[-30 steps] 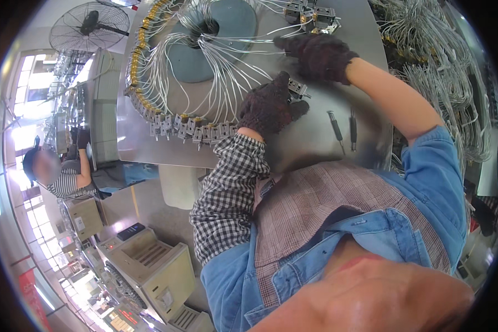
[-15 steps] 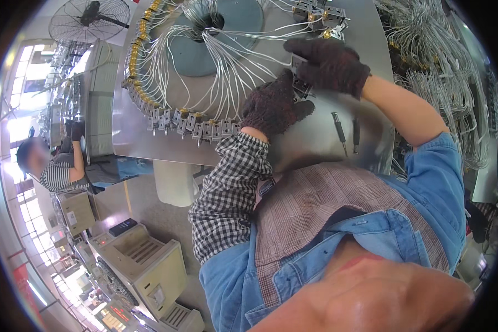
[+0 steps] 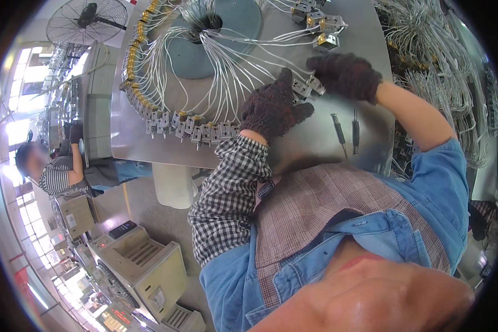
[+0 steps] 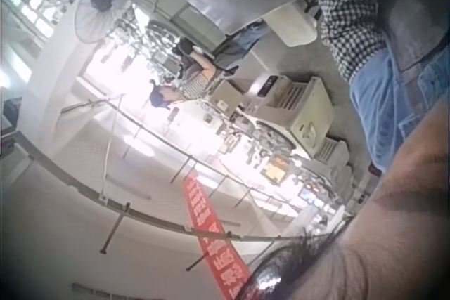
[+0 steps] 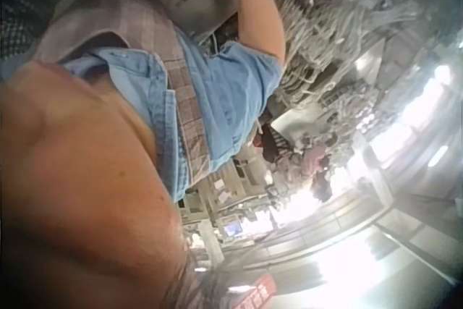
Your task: Wiring and assembling pins onto a large circular electronic component on a production floor.
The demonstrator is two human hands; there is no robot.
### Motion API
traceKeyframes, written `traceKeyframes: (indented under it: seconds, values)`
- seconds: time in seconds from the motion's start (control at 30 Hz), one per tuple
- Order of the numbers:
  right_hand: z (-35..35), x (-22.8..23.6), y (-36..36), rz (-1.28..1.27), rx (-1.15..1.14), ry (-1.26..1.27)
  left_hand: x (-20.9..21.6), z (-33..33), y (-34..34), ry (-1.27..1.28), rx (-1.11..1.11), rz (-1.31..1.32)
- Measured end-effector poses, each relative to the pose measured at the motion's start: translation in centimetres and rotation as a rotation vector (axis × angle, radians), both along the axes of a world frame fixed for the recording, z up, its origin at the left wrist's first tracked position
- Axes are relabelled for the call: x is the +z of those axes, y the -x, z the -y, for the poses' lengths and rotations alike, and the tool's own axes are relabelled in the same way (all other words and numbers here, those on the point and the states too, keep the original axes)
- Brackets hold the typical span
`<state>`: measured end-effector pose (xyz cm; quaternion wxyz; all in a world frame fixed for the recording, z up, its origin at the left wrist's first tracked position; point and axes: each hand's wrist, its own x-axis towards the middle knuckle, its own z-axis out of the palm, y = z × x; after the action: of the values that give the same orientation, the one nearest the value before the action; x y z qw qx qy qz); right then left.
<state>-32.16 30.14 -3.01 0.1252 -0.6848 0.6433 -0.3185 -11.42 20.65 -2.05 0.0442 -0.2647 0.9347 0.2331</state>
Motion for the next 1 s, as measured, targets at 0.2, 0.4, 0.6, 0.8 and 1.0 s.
traceKeyframes:
  seconds: [0.2, 0.4, 0.6, 0.8, 1.0]
  values:
    - [1.5, 1.9, -1.6, -0.401, 0.110, -0.476, -0.7, -0.7, 0.5, 0.306, -0.082, -0.058]
    - [-0.3, 3.9, -0.6, -0.073, 0.079, -0.585, -0.4, -1.1, 2.0, -0.032, -0.042, -0.106]
    - [-0.3, 2.3, 3.5, -0.018, -0.269, -0.130, -0.4, -0.6, 1.9, 0.006, -0.145, -0.097]
    - [0.1, 0.8, 3.8, -0.001, -0.247, -0.141, 0.2, -1.0, 1.8, -0.027, -0.095, -0.066]
    - [0.0, 0.7, 2.6, -0.141, -0.175, -0.291, 0.9, -1.4, 1.8, -0.029, -0.057, -0.071]
